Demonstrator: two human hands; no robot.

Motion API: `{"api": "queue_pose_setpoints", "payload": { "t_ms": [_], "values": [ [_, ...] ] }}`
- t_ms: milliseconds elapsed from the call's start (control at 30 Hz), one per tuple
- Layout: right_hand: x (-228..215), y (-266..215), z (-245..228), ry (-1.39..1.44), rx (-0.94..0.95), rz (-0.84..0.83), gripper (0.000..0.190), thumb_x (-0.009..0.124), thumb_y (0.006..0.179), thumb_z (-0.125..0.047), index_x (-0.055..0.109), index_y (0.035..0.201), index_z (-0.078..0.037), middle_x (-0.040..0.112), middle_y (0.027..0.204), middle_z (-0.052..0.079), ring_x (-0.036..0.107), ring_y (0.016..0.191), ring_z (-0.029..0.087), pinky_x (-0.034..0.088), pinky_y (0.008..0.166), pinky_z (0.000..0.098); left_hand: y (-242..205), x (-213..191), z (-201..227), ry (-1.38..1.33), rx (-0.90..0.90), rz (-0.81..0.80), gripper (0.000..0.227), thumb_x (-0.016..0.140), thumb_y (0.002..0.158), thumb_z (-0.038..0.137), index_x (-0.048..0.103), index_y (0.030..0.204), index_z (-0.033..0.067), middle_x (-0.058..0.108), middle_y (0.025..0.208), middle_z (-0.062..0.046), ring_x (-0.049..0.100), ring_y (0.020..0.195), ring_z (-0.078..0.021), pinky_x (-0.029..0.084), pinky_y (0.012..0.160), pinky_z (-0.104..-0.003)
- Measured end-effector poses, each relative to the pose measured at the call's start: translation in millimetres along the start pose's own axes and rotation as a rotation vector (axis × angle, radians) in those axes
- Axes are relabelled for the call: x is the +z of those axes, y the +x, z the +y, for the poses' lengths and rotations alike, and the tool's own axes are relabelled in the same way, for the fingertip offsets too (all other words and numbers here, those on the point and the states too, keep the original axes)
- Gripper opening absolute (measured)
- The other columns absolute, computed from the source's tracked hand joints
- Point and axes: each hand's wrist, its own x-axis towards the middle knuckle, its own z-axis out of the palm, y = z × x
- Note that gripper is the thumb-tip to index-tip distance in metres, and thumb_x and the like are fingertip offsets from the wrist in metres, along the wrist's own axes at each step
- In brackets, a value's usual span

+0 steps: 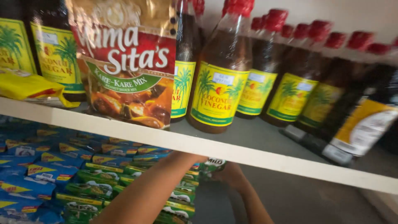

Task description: The person takes blue sachets and green sachets from a cardboard box on the floor and arranges them on a shelf. They repeatedly grab handfuls of the sachets, align them, and place them in neat rows on the shelf.

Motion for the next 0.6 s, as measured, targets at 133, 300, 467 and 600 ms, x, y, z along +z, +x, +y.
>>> {"api": "queue_pose_setpoints", "payload": {
  "t_ms": [133,300,467,600],
  "values": [
    [-18,30,54,-0.022,-0.003,-0.162,0.044,0.079,0.08,-0.017,0.069,0.121,-0.003,0.078,0.104,0.013,0.075,0.097,0.024,0.063,0.082,0.0381,-3,10,-7,-0.004,-0.004,-0.026,0.042,0.064,0.09,0.023,0.066,0.132,0.0134,0.06,0.138,-0.019,0.054,0.125,-0.041,0.04,0.104,-0.054],
    [-22,63,142,-0.19,-0.159,-0.079,0.03,0.07,0.093,-0.023,0.071,0.12,-0.009,0.077,0.105,0.009,0.074,0.096,0.022,0.061,0.086,0.038,-15,-28,12,-0.013,0.013,-0.031,0.039,0.061,0.093,0.025,0.067,0.129,0.0128,0.063,0.134,-0.019,0.057,0.125,-0.0395,0.042,0.104,-0.053],
    [-8,51,109,-0.333,-0.374,-0.042,0.043,0.085,0.079,-0.017,0.069,0.117,-0.007,0.073,0.112,0.012,0.068,0.105,0.029,0.055,0.091,0.0415,-39,-82,56,-0.017,0.049,-0.033,0.036,0.059,0.096,0.026,0.068,0.127,0.0123,0.066,0.131,-0.018,0.06,0.124,-0.0379,0.045,0.105,-0.052],
    [-10,13,29,-0.409,-0.065,-0.028,0.041,0.082,0.079,-0.016,0.07,0.117,-0.01,0.076,0.111,0.008,0.072,0.106,0.023,0.057,0.094,0.0393,-68,-124,82,-0.025,0.086,-0.037,0.034,0.057,0.098,0.027,0.069,0.125,0.012,0.068,0.129,-0.017,0.062,0.123,-0.0365,0.046,0.105,-0.051]
  ]
}}
